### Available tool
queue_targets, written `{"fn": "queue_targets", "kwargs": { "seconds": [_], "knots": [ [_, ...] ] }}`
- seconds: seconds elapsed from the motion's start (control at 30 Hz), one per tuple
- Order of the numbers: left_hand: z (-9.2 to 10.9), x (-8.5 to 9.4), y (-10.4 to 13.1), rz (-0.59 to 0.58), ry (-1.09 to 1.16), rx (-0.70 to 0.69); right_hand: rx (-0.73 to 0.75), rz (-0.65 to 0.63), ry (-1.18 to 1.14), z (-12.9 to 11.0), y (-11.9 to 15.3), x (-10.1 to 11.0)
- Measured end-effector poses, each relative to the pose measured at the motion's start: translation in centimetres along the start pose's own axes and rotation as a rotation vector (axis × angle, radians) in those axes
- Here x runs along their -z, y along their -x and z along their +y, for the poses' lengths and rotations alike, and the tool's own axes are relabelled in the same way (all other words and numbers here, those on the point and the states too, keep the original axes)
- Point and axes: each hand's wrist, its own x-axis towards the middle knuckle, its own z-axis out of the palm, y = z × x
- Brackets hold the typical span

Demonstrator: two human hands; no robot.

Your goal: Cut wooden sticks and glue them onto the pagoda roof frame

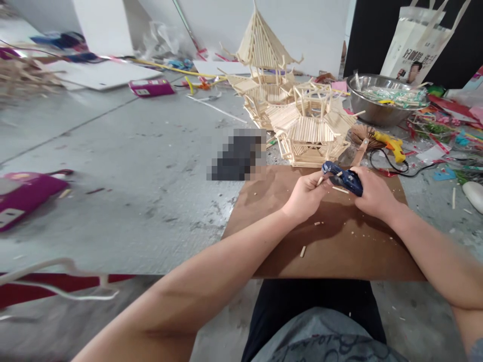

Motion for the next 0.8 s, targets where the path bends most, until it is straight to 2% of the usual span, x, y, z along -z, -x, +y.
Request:
{"fn": "queue_targets", "kwargs": {
  "seconds": [0.1,0.17,0.37,0.8],
  "knots": [
    [-0.12,-0.02,0.06,-0.036,0.096,0.127,0.066,0.019,-0.022,0.24,0.04,-0.13],
    [-0.17,0.06,0.03,-0.065,0.12,0.162,0.078,0.026,-0.037,0.29,0.08,-0.11],
    [-0.12,0.39,-0.08,-0.09,0.087,0.165,0.053,-0.01,-0.037,0.17,0.15,0.15],
    [-0.06,0.62,-0.19,-0.188,0.228,0.228,0.041,-0.013,0.004,0.07,0.18,0.26]
  ]
}}
